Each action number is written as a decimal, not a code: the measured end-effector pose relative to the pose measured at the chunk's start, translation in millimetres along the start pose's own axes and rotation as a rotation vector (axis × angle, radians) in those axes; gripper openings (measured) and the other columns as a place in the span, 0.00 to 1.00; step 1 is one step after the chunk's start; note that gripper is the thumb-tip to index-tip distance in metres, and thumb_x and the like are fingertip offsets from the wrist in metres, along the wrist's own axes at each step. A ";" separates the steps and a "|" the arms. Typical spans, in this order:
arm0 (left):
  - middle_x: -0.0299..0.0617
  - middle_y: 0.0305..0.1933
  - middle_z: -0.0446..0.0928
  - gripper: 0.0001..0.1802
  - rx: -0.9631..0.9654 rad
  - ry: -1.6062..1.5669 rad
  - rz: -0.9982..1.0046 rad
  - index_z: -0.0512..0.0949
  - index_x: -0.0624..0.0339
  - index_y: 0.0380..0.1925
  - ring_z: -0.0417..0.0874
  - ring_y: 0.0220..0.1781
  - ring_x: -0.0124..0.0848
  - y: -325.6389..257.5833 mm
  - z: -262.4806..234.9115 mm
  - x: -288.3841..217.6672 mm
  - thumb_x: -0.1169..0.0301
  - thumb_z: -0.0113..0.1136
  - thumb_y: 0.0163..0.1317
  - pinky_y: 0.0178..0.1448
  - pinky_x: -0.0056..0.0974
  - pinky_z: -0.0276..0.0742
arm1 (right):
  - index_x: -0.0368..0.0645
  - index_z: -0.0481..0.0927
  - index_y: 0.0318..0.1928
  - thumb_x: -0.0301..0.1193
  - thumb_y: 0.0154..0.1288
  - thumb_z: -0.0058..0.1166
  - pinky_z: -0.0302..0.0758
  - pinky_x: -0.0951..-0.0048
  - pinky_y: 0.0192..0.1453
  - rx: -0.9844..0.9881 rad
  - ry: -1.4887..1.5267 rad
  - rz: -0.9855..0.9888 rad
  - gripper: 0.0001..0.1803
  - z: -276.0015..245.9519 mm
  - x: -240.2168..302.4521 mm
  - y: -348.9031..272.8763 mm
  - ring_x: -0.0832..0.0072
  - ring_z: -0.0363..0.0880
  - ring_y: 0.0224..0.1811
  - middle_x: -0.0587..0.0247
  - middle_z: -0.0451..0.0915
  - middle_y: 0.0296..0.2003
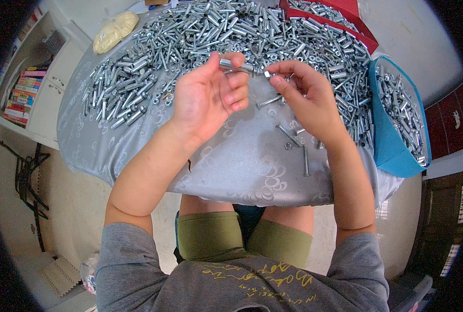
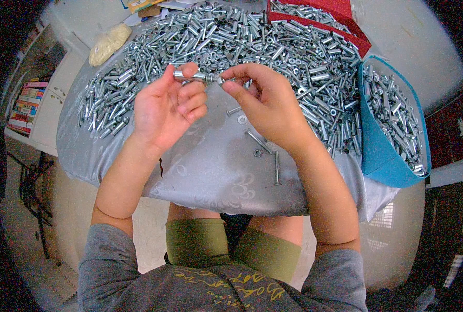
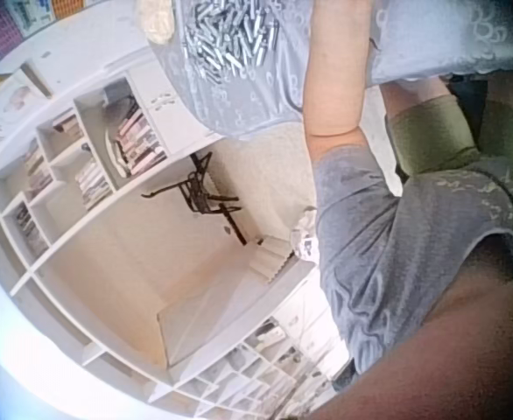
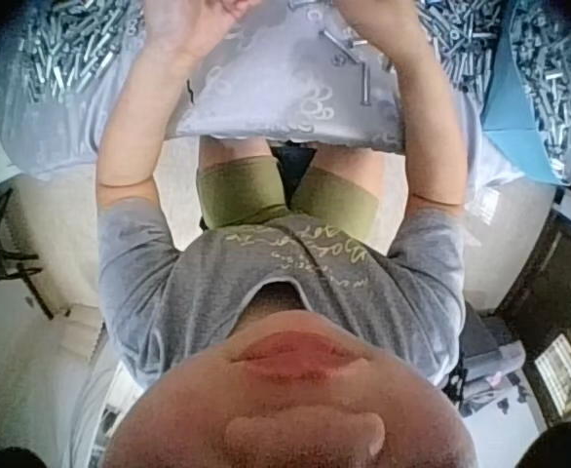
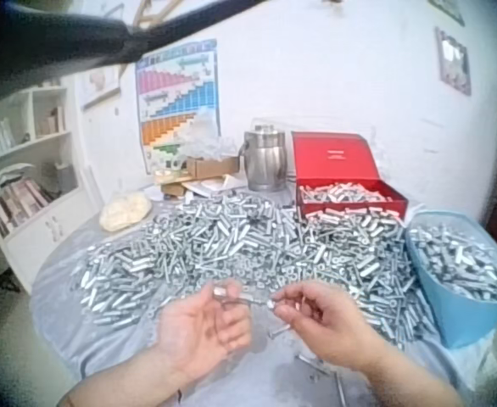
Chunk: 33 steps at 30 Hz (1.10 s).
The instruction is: The person sits at a table covered with metal fasteners and repeatedly picks up bolts and nuts to thread them together by hand. They handle the components one at a time, screwing the nut onto the bolt and then placing the assembled unit back onto the table.
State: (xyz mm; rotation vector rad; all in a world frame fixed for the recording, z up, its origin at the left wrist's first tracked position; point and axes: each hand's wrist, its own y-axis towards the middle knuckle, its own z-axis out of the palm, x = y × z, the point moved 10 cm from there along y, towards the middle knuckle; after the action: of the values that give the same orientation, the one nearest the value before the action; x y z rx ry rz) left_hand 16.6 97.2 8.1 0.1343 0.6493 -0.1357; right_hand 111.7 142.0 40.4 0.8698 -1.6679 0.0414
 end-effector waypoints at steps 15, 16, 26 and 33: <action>0.33 0.21 0.60 0.17 0.112 -0.052 -0.035 0.64 0.56 0.33 0.58 0.20 0.24 0.0 10.3 7.7 0.55 0.33 0.64 0.29 0.29 0.57 | 0.38 0.76 0.31 0.33 0.58 0.52 0.56 0.86 0.20 0.101 0.224 0.196 0.10 7.9 -15.0 -2.9 0.90 0.58 0.18 0.73 0.70 0.21; 0.34 0.22 0.61 0.18 0.142 -0.077 -0.054 0.64 0.57 0.33 0.59 0.20 0.25 0.4 11.7 10.4 0.55 0.30 0.65 0.29 0.29 0.58 | 0.38 0.75 0.31 0.34 0.58 0.51 0.56 0.86 0.20 0.104 0.203 0.219 0.11 5.3 -17.8 -2.9 0.89 0.58 0.18 0.73 0.70 0.20; 0.34 0.22 0.61 0.18 0.110 -0.093 -0.048 0.64 0.56 0.33 0.58 0.20 0.24 0.8 8.6 7.5 0.54 0.32 0.64 0.29 0.29 0.57 | 0.41 0.75 0.26 0.35 0.50 0.59 0.59 0.80 0.20 -0.054 -0.300 -0.112 0.11 -11.9 24.9 -1.8 0.80 0.62 0.16 0.69 0.66 0.16; 0.34 0.22 0.62 0.18 0.116 -0.094 -0.075 0.65 0.57 0.33 0.59 0.20 0.24 0.1 8.9 12.2 0.54 0.32 0.64 0.29 0.30 0.58 | 0.41 0.75 0.26 0.34 0.50 0.58 0.64 0.75 0.20 -0.090 -0.418 -0.247 0.10 -10.5 36.4 -4.0 0.74 0.67 0.16 0.61 0.71 0.18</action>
State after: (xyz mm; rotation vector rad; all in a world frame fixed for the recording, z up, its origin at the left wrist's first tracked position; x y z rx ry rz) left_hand 31.5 94.8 7.6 0.2137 0.5532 -0.2505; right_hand 121.7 125.3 73.2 1.0608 -1.9145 -0.4068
